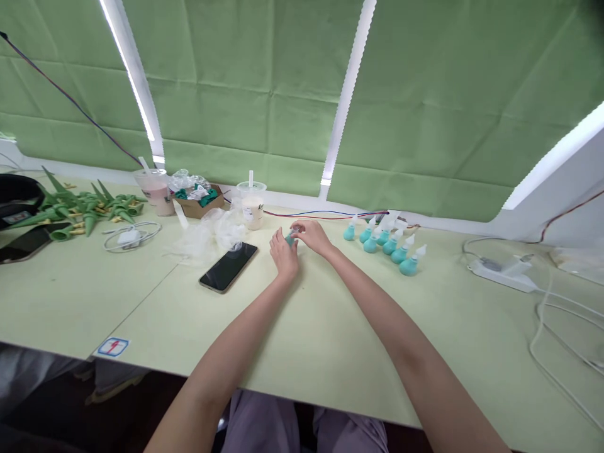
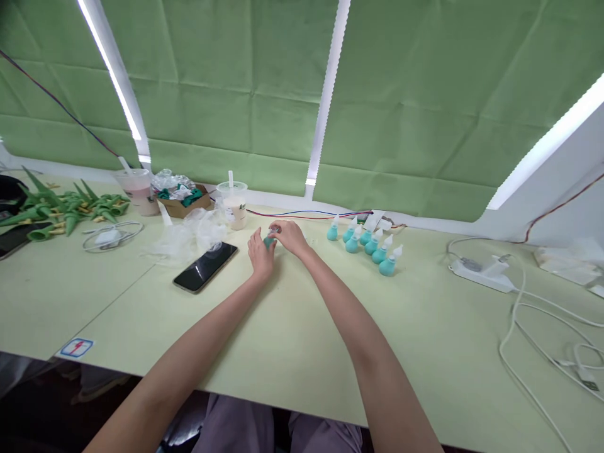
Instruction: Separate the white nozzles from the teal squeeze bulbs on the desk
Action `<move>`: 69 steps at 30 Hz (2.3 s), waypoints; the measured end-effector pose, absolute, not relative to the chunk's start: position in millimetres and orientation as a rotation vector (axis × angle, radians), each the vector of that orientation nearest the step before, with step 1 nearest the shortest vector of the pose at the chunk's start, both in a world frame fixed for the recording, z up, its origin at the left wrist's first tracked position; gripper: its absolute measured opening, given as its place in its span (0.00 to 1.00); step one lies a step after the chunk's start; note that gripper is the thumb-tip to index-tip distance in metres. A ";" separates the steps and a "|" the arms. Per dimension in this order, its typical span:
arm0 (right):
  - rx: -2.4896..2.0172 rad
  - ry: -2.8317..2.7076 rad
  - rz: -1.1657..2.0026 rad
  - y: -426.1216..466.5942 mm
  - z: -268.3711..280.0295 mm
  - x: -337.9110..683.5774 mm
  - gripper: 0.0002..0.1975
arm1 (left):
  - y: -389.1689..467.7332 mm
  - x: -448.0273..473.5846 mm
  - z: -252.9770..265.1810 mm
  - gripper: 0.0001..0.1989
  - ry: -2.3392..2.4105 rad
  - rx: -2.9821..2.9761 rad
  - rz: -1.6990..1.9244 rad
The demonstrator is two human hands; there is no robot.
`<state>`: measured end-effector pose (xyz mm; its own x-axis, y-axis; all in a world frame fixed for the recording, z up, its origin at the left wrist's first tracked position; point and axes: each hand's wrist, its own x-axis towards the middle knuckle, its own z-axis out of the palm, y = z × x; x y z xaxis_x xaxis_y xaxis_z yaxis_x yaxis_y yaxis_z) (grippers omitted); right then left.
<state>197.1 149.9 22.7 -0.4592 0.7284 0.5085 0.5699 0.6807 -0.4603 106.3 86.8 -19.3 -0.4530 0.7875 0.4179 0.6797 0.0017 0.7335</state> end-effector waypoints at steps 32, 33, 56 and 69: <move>-1.103 -1.234 0.355 169.9 31.8 256.2 0.13 | 86.3 83.5 -7.1 0.16 2.253 1.920 1.236; -1.109 -1.347 0.389 174.1 30.9 260.0 0.13 | 87.9 80.3 -8.7 0.16 2.268 1.852 1.278; -1.475 -2.031 -0.291 172.4 -22.4 222.2 0.07 | 95.1 79.4 -19.3 0.16 2.231 1.891 1.230; -1.510 -2.018 -0.321 173.5 -24.7 222.5 0.08 | 96.7 79.4 -22.4 0.17 2.282 1.916 1.132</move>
